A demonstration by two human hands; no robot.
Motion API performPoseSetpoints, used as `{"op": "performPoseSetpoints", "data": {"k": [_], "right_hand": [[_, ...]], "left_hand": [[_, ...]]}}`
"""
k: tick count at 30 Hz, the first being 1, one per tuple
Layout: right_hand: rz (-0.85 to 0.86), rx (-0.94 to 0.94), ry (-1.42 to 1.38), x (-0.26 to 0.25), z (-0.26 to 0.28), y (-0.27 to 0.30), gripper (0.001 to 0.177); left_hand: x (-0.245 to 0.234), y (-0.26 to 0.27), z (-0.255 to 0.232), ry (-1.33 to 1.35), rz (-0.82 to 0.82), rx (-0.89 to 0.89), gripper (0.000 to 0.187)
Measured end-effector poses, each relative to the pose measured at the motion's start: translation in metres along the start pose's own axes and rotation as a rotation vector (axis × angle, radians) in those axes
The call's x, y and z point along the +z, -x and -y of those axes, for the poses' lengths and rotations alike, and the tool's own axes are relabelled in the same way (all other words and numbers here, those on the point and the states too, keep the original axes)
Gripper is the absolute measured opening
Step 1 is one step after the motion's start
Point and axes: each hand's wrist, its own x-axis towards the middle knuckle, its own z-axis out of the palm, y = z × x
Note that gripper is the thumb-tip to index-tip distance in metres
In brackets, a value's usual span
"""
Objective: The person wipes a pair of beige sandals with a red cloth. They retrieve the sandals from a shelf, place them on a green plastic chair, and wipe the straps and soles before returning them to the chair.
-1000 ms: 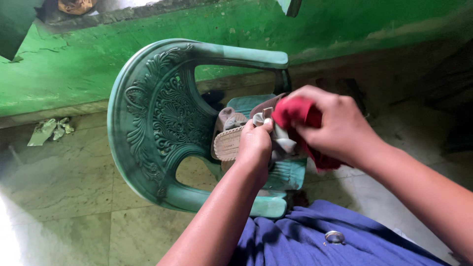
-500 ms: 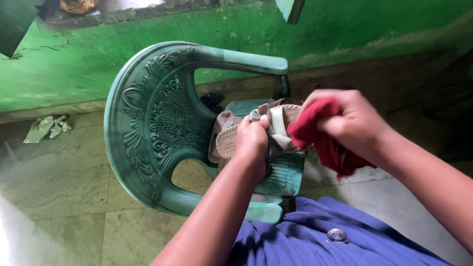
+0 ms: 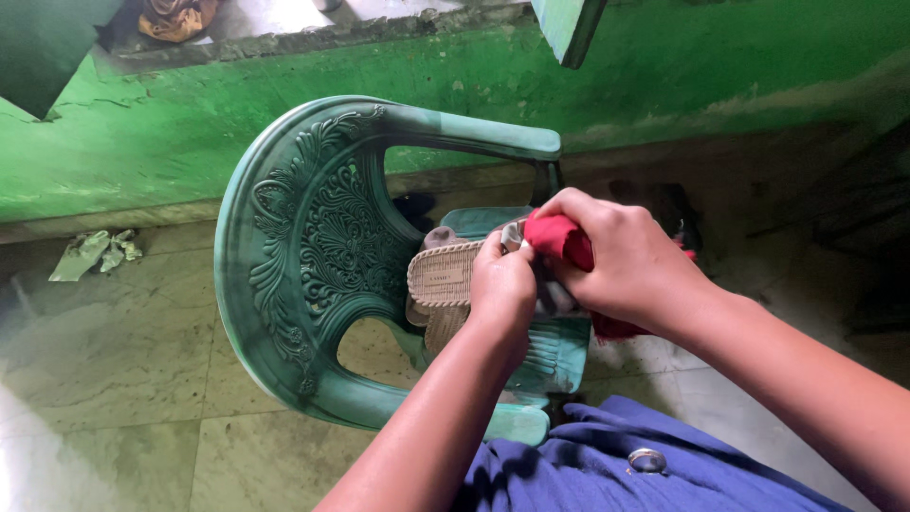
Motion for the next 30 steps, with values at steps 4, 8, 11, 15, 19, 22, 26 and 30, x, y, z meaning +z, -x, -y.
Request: {"op": "performPoseSetpoints", "data": {"k": [4, 8, 11, 15, 19, 22, 26, 30], "right_hand": [[0.013, -0.016, 0.009, -0.003, 0.003, 0.001, 0.043], [-0.007, -0.122, -0.025, -0.007, 0.003, 0.002, 0.041], [0.057, -0.119, -0.086, -0.009, -0.005, 0.004, 0.037], [0.090, 0.086, -0.294, -0.016, -0.030, 0.004, 0.029], [-0.202, 0.132, -0.552, -0.017, -0.048, 0.006, 0.022], [-0.367, 0.210, -0.728, -0.015, -0.050, -0.001, 0.021], [-0.376, 0.116, -0.523, -0.017, -0.039, -0.011, 0.026], [-0.287, -0.061, -0.127, -0.022, -0.020, -0.013, 0.032]], "left_hand": [[0.001, 0.007, -0.010, 0.066, 0.020, -0.044, 0.028], [0.003, 0.007, -0.019, 0.098, -0.008, -0.084, 0.026], [0.002, 0.003, -0.020, 0.080, -0.025, -0.098, 0.023], [0.002, -0.001, -0.015, 0.040, 0.034, 0.005, 0.019], [0.002, 0.001, -0.023, 0.139, 0.028, -0.092, 0.019], [0.000, 0.002, -0.026, 0.086, 0.050, -0.008, 0.021], [0.001, 0.003, -0.021, 0.042, 0.098, 0.063, 0.023], [0.001, -0.003, -0.016, 0.021, 0.148, 0.131, 0.025]]}}
